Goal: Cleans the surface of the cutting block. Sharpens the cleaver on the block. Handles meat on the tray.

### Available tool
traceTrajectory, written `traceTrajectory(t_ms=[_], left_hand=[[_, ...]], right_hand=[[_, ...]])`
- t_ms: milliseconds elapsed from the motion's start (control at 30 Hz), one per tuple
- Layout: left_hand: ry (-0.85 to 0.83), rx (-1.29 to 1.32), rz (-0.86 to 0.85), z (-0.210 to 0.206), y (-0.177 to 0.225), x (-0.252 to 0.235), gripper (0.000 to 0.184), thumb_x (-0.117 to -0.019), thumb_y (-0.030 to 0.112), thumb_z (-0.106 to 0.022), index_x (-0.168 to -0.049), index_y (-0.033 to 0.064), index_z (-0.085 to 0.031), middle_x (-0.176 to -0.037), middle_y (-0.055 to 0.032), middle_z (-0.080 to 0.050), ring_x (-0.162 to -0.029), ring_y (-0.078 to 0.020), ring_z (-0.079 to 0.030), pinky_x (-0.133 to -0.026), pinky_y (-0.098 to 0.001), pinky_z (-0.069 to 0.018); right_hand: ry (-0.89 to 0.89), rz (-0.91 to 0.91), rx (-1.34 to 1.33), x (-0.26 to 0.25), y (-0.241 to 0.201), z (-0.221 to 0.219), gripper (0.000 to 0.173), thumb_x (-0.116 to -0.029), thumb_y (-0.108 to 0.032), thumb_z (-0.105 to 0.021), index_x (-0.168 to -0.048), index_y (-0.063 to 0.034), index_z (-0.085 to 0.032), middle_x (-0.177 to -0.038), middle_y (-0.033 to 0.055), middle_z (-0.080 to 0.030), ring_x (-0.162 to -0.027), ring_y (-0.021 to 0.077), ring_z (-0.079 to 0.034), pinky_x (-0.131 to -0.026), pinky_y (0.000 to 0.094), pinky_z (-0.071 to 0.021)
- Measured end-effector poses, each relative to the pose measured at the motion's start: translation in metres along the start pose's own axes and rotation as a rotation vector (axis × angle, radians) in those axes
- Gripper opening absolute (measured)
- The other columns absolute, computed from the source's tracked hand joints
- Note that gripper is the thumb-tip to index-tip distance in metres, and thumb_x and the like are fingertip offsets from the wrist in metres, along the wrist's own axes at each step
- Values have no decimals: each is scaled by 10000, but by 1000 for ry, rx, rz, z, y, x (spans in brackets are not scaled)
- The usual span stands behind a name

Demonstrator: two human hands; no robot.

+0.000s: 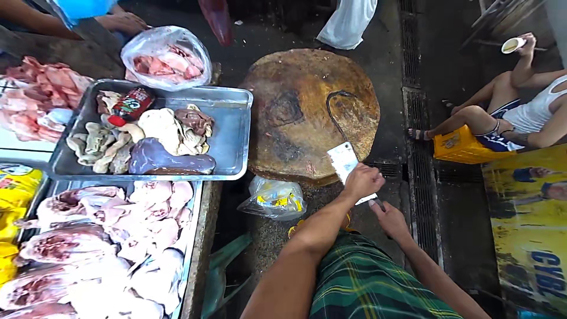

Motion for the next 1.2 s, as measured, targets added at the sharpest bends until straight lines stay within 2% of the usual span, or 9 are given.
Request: traceTrajectory(t_ms=[67,200,300,500,633,700,833,967,1200], left_hand=[[-40,-5,-39,-25,4,-17,302,-953,276,-641,-697,117,-636,-653,0,-634,-687,-142,-639,-821,-360,-519],[68,-73,134,20,-23,20,269,-960,259,-646,-728,122,-651,-740,3,-668,-816,-160,-671,-898,-377,-558],[165,-175,244,44,-33,31,284,-932,258,-640,-681,125,-627,-697,1,-651,-788,-167,-670,-839,-373,-558],[129,-161,153,-8,-43,-53,264,-951,229,-633,-713,114,-645,-728,-2,-681,-796,-150,-687,-920,-370,-550],[293,-231,323,37,-52,-1,266,-945,234,-640,-707,115,-647,-721,-8,-675,-834,-179,-689,-868,-378,-571],[354,-270,344,47,-50,5,282,-925,230,-645,-668,121,-608,-669,-4,-641,-764,-175,-671,-829,-376,-560],[183,-184,251,-3,-27,-41,237,-931,229,-648,-729,111,-688,-732,-9,-698,-754,-153,-681,-869,-393,-551],[-33,-124,229,-37,-21,-52,297,-960,318,-628,-728,137,-666,-702,10,-663,-769,-150,-663,-861,-374,-540],[95,-152,268,50,-51,31,305,-963,284,-620,-706,120,-622,-708,-5,-655,-789,-174,-667,-847,-382,-547]], right_hand=[[10,-14,11,-11,7,10,698,-1002,-717,-414,-1148,-84,-669,-808,133,-669,-680,292,-674,-656,532,-572],[-106,186,198,-4,-39,-3,700,-1008,-688,-420,-1203,-67,-677,-980,180,-721,-950,356,-712,-841,606,-560],[-168,207,231,-15,-44,-6,699,-984,-744,-401,-1167,-122,-664,-948,147,-711,-927,339,-706,-805,594,-558],[-150,205,103,-75,-40,43,677,-1010,-698,-424,-1200,-90,-655,-857,141,-677,-679,289,-680,-647,512,-590],[-275,344,325,-59,-72,21,706,-1003,-711,-416,-1249,-88,-641,-986,170,-705,-858,330,-712,-781,561,-581],[-275,348,318,-61,-70,22,713,-985,-741,-422,-1232,-112,-649,-965,161,-705,-851,329,-708,-771,565,-574],[-199,210,99,-80,-18,50,668,-1000,-698,-463,-1242,-107,-658,-814,124,-670,-617,271,-654,-597,496,-586],[-91,120,73,-64,-2,49,678,-996,-719,-441,-1146,-96,-661,-734,102,-639,-570,255,-630,-557,478,-563],[-141,233,300,-3,-73,-23,700,-1018,-696,-396,-1208,-71,-648,-925,156,-690,-742,286,-698,-691,504,-586]])
Point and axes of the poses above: each hand's wrist, its own x-axis away from the middle knuckle, its own z-axis out of the back of the hand, y = z × x, the point moved 9 cm from there along -x, towards the middle knuckle
